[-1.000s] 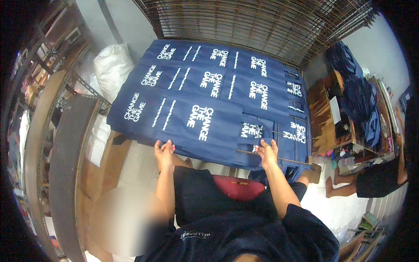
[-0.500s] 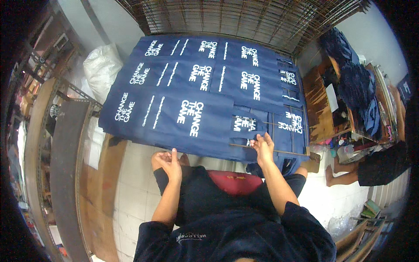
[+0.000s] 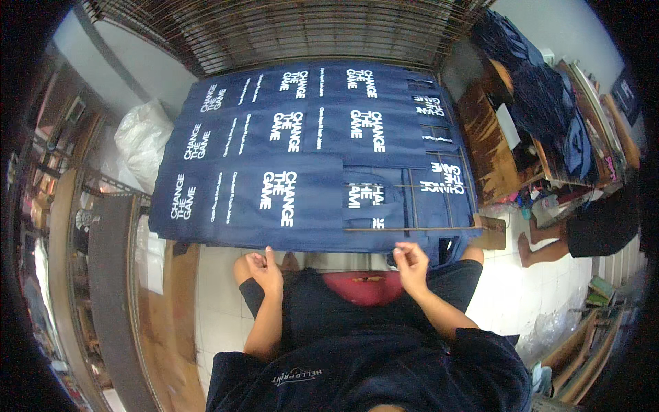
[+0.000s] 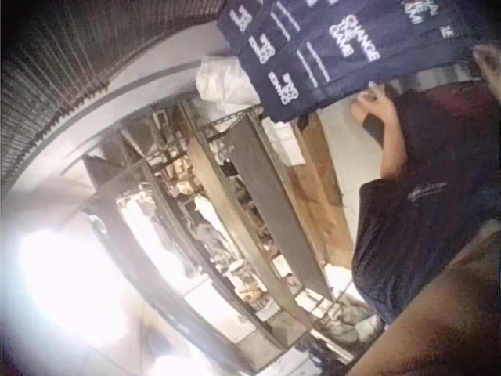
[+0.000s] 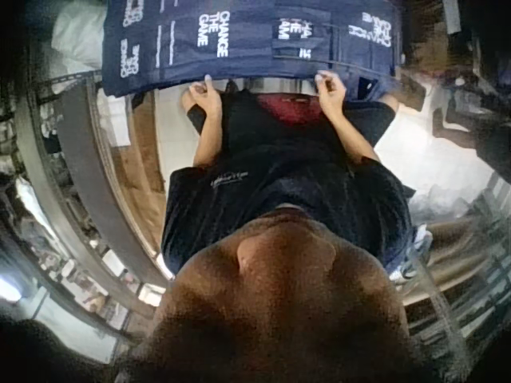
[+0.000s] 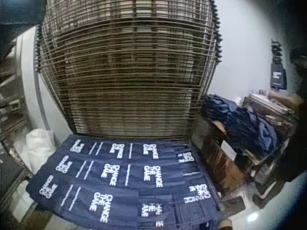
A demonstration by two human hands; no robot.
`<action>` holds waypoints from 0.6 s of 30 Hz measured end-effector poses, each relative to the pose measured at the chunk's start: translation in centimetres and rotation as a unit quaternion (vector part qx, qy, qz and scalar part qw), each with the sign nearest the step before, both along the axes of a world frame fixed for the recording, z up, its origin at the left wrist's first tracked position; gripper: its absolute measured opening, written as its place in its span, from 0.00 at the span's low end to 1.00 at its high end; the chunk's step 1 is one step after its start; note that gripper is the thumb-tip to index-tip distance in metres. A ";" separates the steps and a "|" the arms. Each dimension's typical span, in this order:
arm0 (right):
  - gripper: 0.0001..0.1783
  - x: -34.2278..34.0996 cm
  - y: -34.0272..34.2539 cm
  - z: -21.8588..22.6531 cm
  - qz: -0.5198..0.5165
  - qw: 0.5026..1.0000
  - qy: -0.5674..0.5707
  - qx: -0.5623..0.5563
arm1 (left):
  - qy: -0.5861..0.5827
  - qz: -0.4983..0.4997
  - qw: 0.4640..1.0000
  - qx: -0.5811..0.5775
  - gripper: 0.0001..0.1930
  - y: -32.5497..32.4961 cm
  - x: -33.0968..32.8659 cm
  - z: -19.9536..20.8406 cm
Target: The person folds blue tote bags with 'CHANGE THE GAME' text and stacks them on a table. The person repeatedly picks up bags, folds them, and places them on a growing pile while a coworker works nearby.
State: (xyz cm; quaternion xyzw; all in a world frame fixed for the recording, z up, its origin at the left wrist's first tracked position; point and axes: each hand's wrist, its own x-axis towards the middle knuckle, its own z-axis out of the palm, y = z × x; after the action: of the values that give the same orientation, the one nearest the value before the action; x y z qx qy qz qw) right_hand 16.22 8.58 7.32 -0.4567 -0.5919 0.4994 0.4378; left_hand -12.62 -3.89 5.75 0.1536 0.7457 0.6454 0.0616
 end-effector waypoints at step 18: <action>0.11 2.8 -1.9 -3.8 0.145 0.979 -0.141 -0.017 | 0.101 0.213 0.970 -0.063 0.15 -3.1 -7.7 -2.0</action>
State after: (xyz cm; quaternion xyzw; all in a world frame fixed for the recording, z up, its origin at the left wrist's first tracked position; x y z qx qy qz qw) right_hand 18.98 6.68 3.54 -0.4394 -0.6989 0.4983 0.2647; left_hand -20.29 -7.03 3.75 0.0509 0.8026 0.5767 -0.1435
